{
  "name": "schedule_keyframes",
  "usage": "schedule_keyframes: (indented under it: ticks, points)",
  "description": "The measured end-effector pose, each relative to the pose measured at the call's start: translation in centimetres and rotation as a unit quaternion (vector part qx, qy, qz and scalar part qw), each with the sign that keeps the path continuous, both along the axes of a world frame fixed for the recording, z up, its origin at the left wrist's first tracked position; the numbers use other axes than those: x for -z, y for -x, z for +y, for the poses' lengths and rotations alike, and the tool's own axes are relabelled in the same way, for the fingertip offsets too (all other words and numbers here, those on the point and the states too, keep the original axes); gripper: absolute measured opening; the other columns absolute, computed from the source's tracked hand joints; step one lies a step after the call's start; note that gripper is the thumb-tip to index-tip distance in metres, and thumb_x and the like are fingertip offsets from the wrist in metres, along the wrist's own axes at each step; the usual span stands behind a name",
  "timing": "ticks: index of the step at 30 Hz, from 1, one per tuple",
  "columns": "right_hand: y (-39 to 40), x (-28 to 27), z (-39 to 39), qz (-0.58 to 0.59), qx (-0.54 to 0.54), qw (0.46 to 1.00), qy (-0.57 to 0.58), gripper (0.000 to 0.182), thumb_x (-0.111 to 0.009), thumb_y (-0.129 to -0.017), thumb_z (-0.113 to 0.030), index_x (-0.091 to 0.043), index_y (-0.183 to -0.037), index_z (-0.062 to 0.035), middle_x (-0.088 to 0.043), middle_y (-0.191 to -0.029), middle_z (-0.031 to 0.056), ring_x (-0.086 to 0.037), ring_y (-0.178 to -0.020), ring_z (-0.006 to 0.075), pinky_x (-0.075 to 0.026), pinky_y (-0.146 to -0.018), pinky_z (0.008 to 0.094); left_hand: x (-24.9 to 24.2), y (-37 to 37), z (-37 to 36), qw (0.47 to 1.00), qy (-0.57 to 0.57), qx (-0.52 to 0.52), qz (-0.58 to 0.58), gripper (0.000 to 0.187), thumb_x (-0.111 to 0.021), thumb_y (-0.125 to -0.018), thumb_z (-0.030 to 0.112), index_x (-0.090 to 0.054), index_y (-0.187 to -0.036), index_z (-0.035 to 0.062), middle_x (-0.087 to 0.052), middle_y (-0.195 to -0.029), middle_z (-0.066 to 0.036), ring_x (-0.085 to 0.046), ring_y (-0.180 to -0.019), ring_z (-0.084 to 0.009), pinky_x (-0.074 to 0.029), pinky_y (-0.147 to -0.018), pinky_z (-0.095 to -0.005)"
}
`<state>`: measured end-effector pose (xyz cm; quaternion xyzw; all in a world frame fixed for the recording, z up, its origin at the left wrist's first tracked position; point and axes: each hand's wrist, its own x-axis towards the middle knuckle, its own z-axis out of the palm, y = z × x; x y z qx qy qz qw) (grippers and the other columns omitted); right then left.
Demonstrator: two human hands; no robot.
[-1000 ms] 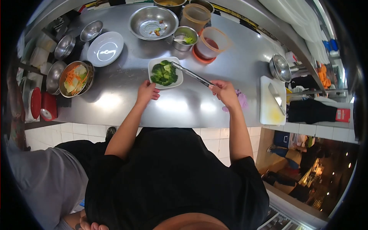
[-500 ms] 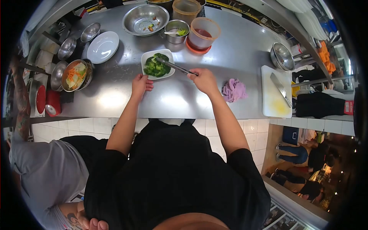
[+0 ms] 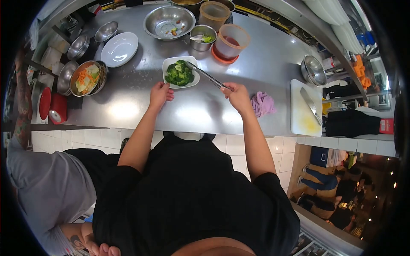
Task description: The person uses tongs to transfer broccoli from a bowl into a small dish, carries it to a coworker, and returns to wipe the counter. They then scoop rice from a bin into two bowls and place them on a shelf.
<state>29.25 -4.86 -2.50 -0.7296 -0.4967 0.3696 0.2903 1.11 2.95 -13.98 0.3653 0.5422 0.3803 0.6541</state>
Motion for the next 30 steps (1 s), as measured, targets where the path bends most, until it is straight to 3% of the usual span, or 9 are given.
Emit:
schedule_keyframes:
  ticks: [1,5,7,8,10,13,19,25,30]
  points:
    - [-0.1,0.3,0.1,0.053,0.012,0.998,0.020,0.035,-0.065,-0.079,-0.025,-0.065,-0.104,0.0000,-0.067,-0.082,0.0149,-0.064,-0.074,0.0253,-0.047,-0.069,0.0332,-0.1,0.0,0.0,1.000,0.000,0.007,0.005,0.019,-0.050,-0.091,0.022,-0.048,-0.092,0.0031,-0.061,-0.074,-0.011,-0.060,-0.056,-0.0176,-0.050,-0.050,-0.0277]
    - [-0.2,-0.1,-0.3,0.079,0.022,0.996,0.017,0.034,-0.065,-0.079,-0.026,-0.065,-0.104,-0.0025,-0.067,-0.081,0.0137,-0.064,-0.073,0.0235,-0.047,-0.068,0.0336,-0.5,0.0,-0.1,1.000,0.003,0.007,-0.003,0.021,-0.051,-0.090,0.021,-0.048,-0.091,0.0005,-0.060,-0.074,-0.012,-0.060,-0.055,-0.0181,-0.050,-0.048,-0.0282]
    - [0.2,-1.2,-0.7,-0.099,-0.001,0.995,-0.002,0.033,-0.064,-0.080,-0.027,-0.066,-0.104,-0.0057,-0.067,-0.081,0.0144,-0.065,-0.074,0.0263,-0.048,-0.068,0.0368,-0.6,0.0,-0.1,1.000,0.006,0.010,0.007,0.021,-0.051,-0.091,0.021,-0.048,-0.091,0.0003,-0.060,-0.074,-0.013,-0.060,-0.055,-0.0181,-0.050,-0.048,-0.0281]
    - [0.4,-1.8,-0.7,-0.099,0.000,0.995,-0.001,0.033,-0.064,-0.080,-0.027,-0.066,-0.104,-0.0057,-0.067,-0.081,0.0144,-0.065,-0.074,0.0263,-0.048,-0.068,0.0368,-0.6,0.1,-0.1,1.000,0.007,0.011,0.007,0.021,-0.051,-0.091,0.021,-0.048,-0.091,0.0003,-0.060,-0.074,-0.013,-0.060,-0.055,-0.0181,-0.050,-0.048,-0.0281]
    - [1.0,-2.9,-0.6,-0.289,-0.052,0.955,-0.037,0.032,-0.062,-0.080,-0.028,-0.066,-0.105,-0.0083,-0.067,-0.085,0.0156,-0.065,-0.079,0.0307,-0.050,-0.071,0.0404,-0.5,0.2,-0.1,1.000,0.006,0.013,-0.006,0.021,-0.051,-0.091,0.021,-0.048,-0.091,0.0004,-0.060,-0.074,-0.013,-0.060,-0.055,-0.0181,-0.050,-0.048,-0.0281]
    - [1.9,-4.4,-0.1,-0.382,-0.108,0.917,-0.035,0.026,-0.061,-0.079,-0.025,-0.067,-0.099,-0.0081,-0.066,-0.084,0.0166,-0.063,-0.080,0.0344,-0.050,-0.071,0.0436,-0.5,0.1,0.1,1.000,0.004,0.017,0.002,0.020,-0.051,-0.091,0.021,-0.048,-0.090,0.0007,-0.060,-0.074,-0.012,-0.060,-0.054,-0.0179,-0.050,-0.048,-0.0281]
    - [2.8,-5.6,1.8,-0.458,-0.216,0.853,-0.126,0.013,-0.060,-0.072,-0.016,-0.064,-0.081,-0.0065,-0.063,-0.072,0.0140,-0.064,-0.069,0.0317,-0.050,-0.064,0.0431,-0.2,0.2,0.0,1.000,0.005,0.010,-0.020,0.020,-0.052,-0.090,0.021,-0.048,-0.091,0.0006,-0.060,-0.072,-0.012,-0.059,-0.053,-0.0176,-0.050,-0.047,-0.0277]
    - [3.6,-6.0,3.4,-0.516,-0.260,0.807,-0.124,0.014,-0.057,-0.067,-0.010,-0.065,-0.078,-0.0072,-0.064,-0.071,0.0125,-0.064,-0.063,0.0294,-0.049,-0.061,0.0400,0.2,0.0,0.0,1.000,-0.002,-0.004,-0.022,0.021,-0.054,-0.090,0.021,-0.049,-0.090,0.0007,-0.059,-0.071,-0.011,-0.059,-0.052,-0.0171,-0.049,-0.045,-0.0274]
    - [3.5,-6.2,4.1,-0.527,-0.268,0.801,-0.096,0.016,-0.056,-0.069,-0.011,-0.066,-0.081,-0.0078,-0.064,-0.072,0.0122,-0.065,-0.066,0.0288,-0.049,-0.060,0.0397,0.2,0.0,0.0,1.000,-0.004,-0.002,-0.026,0.022,-0.055,-0.090,0.021,-0.049,-0.090,0.0003,-0.059,-0.071,-0.011,-0.059,-0.052,-0.0171,-0.049,-0.045,-0.0275]
